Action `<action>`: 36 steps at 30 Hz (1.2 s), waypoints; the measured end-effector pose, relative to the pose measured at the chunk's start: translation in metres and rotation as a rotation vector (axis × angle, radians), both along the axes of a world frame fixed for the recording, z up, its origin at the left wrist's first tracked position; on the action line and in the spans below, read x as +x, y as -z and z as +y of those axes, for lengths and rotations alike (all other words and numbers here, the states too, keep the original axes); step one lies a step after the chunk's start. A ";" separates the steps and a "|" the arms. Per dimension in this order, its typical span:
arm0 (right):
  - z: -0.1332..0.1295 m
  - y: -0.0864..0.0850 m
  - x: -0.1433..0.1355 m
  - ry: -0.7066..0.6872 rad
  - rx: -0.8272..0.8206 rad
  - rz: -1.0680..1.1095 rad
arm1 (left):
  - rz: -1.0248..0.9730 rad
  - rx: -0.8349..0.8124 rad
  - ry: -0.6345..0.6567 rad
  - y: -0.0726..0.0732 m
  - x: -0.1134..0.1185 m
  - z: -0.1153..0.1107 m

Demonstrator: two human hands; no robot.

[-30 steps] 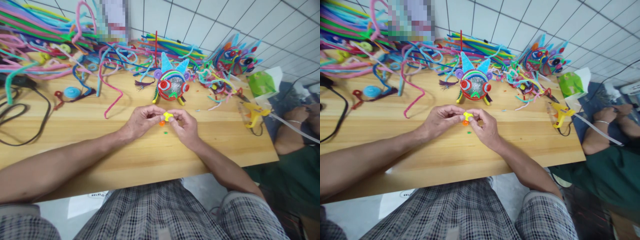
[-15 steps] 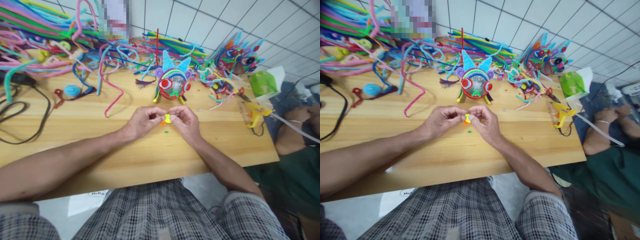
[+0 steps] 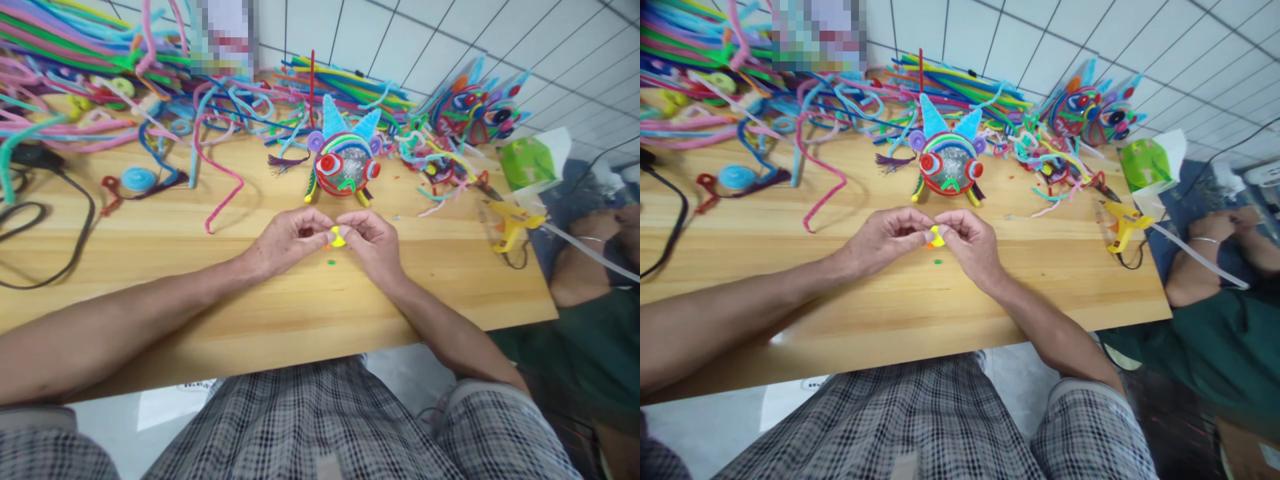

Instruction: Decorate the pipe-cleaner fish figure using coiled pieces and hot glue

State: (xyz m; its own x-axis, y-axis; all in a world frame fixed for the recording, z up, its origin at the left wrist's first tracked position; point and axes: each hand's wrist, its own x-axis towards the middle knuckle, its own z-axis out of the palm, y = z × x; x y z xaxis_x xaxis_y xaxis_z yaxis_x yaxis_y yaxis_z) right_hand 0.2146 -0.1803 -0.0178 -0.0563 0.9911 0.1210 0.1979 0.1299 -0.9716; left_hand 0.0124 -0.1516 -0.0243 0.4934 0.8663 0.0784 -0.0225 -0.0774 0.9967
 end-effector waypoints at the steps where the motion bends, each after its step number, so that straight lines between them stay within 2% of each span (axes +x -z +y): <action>1: 0.000 0.001 0.000 0.001 0.007 -0.009 | 0.022 -0.014 0.009 -0.001 -0.001 0.000; 12: 0.003 0.003 0.007 -0.100 0.017 -0.027 | 0.102 -0.093 0.005 -0.003 -0.007 0.005; 19: 0.006 0.001 0.007 -0.140 -0.038 0.062 | 0.108 -0.002 0.020 -0.003 -0.008 0.004; 24: 0.009 0.002 0.012 -0.116 -0.083 0.096 | 0.102 -0.034 -0.062 -0.005 -0.006 0.004; 29: 0.004 0.003 0.008 -0.089 -0.086 0.051 | 0.059 -0.060 -0.137 -0.001 -0.003 0.004; 36: 0.001 0.004 0.001 -0.051 -0.048 0.029 | 0.078 -0.030 -0.096 0.001 -0.004 0.004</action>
